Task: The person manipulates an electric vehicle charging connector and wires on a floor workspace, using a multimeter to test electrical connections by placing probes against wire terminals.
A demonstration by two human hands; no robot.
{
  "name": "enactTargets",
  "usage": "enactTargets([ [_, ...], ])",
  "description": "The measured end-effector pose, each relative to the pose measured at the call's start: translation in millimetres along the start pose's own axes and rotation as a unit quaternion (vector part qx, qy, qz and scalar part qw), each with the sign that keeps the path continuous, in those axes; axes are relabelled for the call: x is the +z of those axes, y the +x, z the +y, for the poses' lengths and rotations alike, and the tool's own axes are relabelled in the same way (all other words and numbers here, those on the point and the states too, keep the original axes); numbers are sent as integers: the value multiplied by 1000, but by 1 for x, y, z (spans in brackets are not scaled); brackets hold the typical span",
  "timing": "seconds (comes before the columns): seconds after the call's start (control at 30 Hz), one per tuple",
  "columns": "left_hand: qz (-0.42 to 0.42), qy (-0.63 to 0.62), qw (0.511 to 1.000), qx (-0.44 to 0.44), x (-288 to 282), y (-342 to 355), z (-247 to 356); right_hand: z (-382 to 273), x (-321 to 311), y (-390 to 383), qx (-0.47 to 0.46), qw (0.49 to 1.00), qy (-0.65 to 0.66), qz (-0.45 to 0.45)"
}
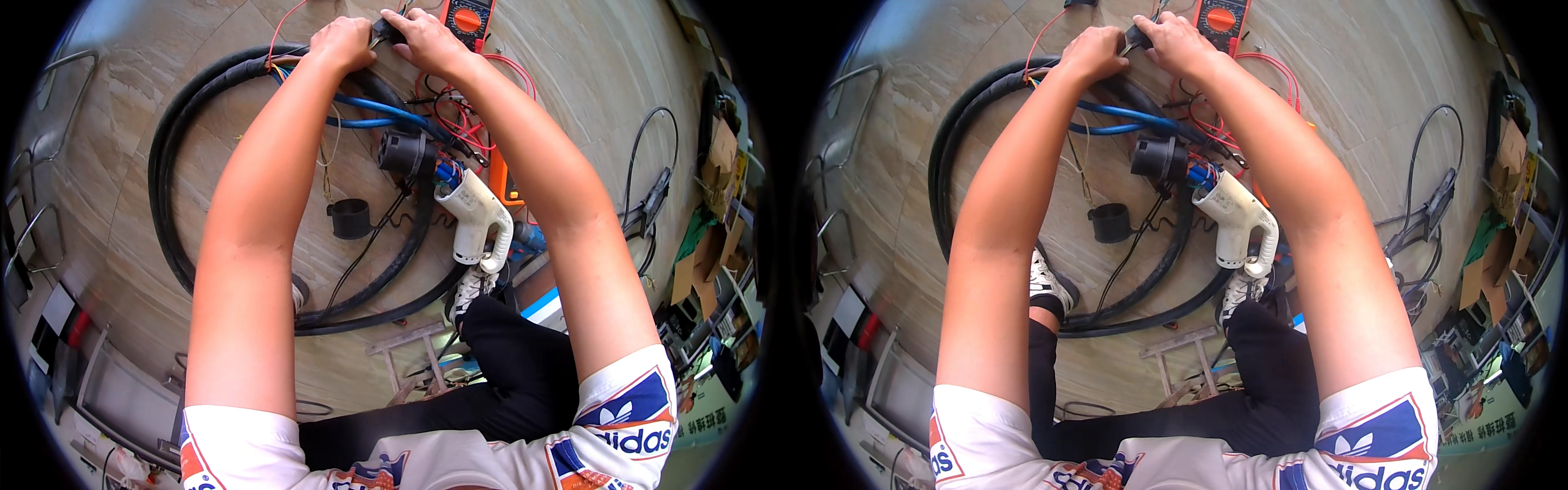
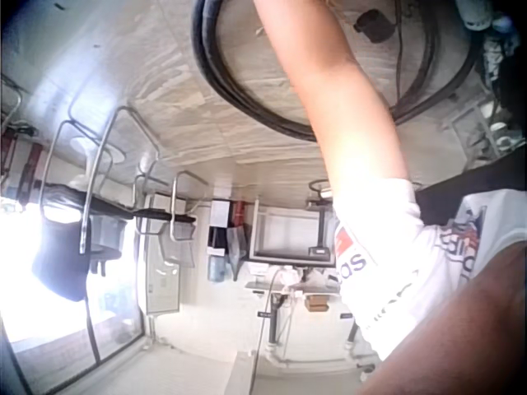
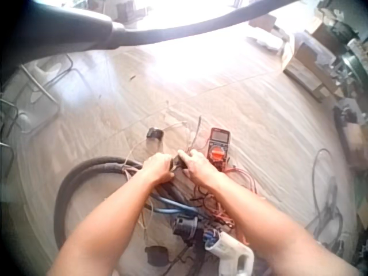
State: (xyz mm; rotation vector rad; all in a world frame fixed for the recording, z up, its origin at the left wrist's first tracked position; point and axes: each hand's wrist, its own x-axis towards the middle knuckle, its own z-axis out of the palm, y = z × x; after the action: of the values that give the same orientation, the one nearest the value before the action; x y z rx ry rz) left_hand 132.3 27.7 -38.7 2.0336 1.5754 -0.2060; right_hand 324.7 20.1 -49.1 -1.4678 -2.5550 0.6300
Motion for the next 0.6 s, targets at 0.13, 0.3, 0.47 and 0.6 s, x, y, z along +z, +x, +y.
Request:
enactTargets([
  [0.13, 23, 24, 999, 22, -6, -22, -1, -6, 0, -5, 18, 998, 0, 62],
  [0.3, 142, 44, 986, 75, -13, -54, -6, -14, -53, -40, -4, 992, 49, 112],
  [0.47, 245, -91, 944, 200, -41, -110, -26, -33, -85, -132, 82, 979, 131, -135],
  [0.6, 61, -244, 965, 78, -71, -188, -17, -43, -72, -215, 60, 964, 129, -225],
])
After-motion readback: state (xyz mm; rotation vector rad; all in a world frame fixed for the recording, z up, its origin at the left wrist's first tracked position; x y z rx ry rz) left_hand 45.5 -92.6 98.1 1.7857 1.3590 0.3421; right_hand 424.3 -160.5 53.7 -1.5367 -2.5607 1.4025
